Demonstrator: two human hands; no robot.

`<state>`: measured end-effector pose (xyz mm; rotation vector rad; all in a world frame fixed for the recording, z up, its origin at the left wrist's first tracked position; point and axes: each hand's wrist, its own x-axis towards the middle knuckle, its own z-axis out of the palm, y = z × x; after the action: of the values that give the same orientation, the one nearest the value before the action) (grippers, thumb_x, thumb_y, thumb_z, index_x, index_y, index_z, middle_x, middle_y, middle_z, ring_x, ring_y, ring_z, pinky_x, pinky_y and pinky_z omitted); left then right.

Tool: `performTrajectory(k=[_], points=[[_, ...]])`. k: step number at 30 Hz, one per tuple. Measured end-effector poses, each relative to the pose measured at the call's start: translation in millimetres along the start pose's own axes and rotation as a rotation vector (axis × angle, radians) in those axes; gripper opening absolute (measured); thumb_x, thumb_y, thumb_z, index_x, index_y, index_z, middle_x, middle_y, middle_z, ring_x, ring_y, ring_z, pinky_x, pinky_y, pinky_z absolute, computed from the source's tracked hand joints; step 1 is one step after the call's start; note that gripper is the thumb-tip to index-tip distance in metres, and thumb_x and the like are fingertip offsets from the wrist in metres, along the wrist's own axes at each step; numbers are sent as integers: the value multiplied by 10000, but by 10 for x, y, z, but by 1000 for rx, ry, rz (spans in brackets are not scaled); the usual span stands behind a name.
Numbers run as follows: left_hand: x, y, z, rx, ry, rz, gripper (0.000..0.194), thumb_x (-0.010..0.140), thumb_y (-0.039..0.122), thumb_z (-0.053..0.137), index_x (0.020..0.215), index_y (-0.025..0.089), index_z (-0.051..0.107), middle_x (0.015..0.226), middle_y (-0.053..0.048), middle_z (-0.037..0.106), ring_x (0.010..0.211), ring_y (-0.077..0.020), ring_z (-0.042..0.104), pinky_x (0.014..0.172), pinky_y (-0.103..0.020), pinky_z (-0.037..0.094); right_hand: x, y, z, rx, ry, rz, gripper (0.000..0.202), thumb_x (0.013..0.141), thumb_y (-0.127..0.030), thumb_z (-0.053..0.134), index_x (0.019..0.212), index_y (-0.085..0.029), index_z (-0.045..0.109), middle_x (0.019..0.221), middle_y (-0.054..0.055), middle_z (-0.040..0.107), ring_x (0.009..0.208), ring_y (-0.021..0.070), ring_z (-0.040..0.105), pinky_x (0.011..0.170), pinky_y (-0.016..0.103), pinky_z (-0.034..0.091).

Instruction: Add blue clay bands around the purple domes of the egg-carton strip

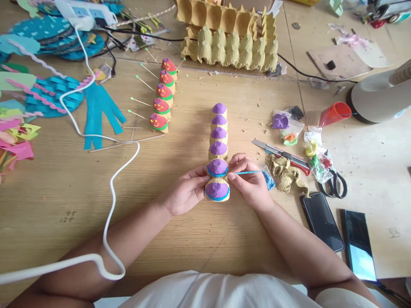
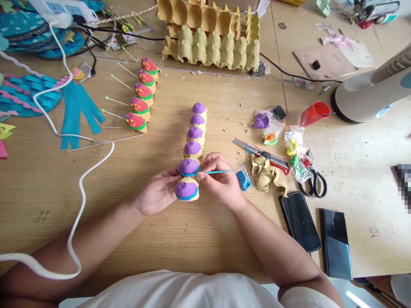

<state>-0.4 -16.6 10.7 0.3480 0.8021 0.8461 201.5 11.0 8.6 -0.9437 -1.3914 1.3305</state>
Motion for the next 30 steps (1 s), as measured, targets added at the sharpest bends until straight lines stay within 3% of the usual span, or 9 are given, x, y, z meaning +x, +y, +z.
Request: performTrajectory(k=[6,17,25,30], points=[[-1,25,17,-35,36,-9,250,825,237,769,1072,199,759,996,-51,738,983,-250,710,734,-298,543,0,3,-3,27,42,33,245,849,-396,790,749,-238,632,995,45,573,981,212,579,926,399,493],[-17,26,29,-55,13,-26,249,836,219,744,1083,207,773,972,-26,740,910,-202,696,768,-296,541,7,7,10,-27,55,-4,194,878,-335,771,775,-235,640,990,41,575,991,200,577,926,384,483],[-12,14,5,-45,28,-36,258,822,224,768,1080,215,769,981,-38,737,943,-233,705,753,-301,542,-6,31,-8,-77,60,7,187,882,-356,767,794,-240,649,1006,43,591,986,207,581,949,402,474],[-12,20,10,-52,14,-43,261,826,239,767,1085,210,767,983,-43,736,954,-234,703,751,-301,538,-7,56,-25,7,30,45,205,871,-372,775,785,-242,642,1018,43,581,986,207,577,932,395,481]])
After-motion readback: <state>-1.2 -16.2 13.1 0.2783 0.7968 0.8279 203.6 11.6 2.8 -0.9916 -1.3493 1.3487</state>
